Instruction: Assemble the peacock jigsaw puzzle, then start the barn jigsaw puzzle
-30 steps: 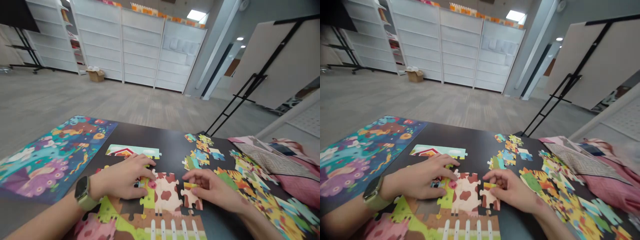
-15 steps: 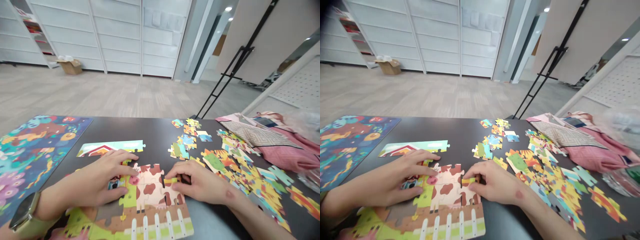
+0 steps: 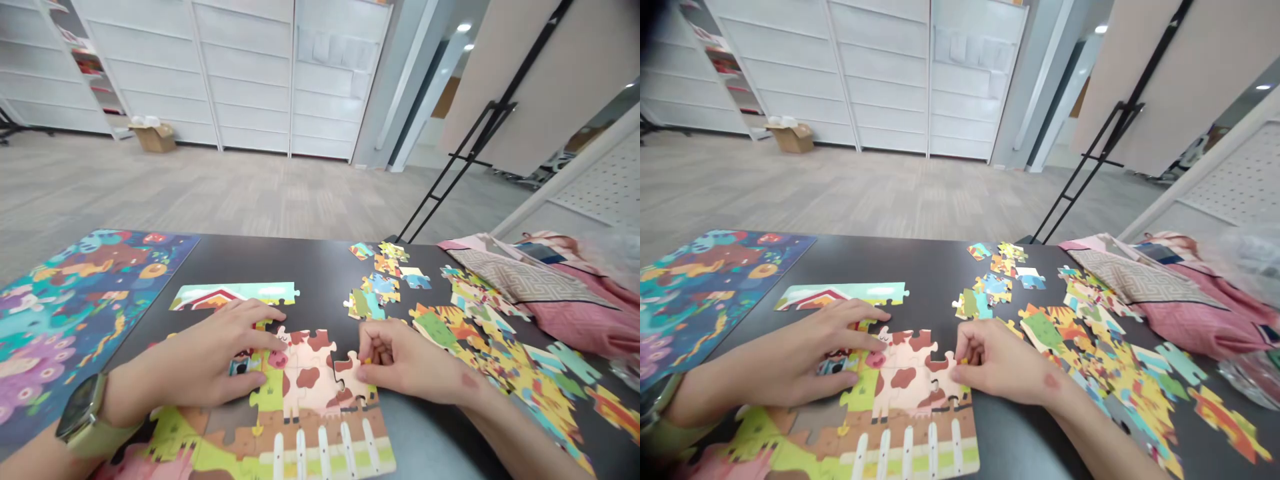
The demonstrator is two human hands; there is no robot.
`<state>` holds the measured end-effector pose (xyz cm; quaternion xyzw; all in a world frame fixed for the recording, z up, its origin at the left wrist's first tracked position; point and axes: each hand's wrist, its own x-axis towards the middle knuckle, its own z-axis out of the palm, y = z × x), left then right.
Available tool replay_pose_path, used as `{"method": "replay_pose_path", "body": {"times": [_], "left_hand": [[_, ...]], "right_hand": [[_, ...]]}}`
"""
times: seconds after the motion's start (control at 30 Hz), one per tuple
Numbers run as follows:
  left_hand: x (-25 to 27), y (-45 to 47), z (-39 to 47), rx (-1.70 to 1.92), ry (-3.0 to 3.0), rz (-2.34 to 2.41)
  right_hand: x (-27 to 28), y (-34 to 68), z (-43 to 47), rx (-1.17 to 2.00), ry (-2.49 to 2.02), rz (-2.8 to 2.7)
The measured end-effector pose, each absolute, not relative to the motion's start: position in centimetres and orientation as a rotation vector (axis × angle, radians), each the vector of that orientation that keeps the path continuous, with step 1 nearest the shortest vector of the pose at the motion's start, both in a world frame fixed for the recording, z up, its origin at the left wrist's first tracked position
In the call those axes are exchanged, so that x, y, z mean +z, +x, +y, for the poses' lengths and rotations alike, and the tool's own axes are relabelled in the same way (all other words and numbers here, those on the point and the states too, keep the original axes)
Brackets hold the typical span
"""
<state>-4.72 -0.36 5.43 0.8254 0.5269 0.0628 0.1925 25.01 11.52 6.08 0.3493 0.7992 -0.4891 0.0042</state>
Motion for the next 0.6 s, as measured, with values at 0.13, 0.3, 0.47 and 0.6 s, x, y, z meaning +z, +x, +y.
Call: {"method": "replay_pose_path", "body": {"times": [0.13,0.3,0.47,0.6], "left_hand": [[5.5,-4.7,-0.4,0.185,2.326,1.479],[5.6,-4.7,-0.4,0.173,2.316,1.477],[5.4,-4.7,-0.5,0.199,2.328,1.483],[5.1,-4.8,-0.5,0.249,2.368,1.484]], "right_hand": [[6.3,25.0,11.1,-1.165,1.060,2.690],[6.5,25.2,10.5,-0.931,0.957,2.845],[6.4,25.4,10.6,-0.964,0.946,2.841],[6.4,25.3,10.2,-0.920,0.920,2.882]]}}
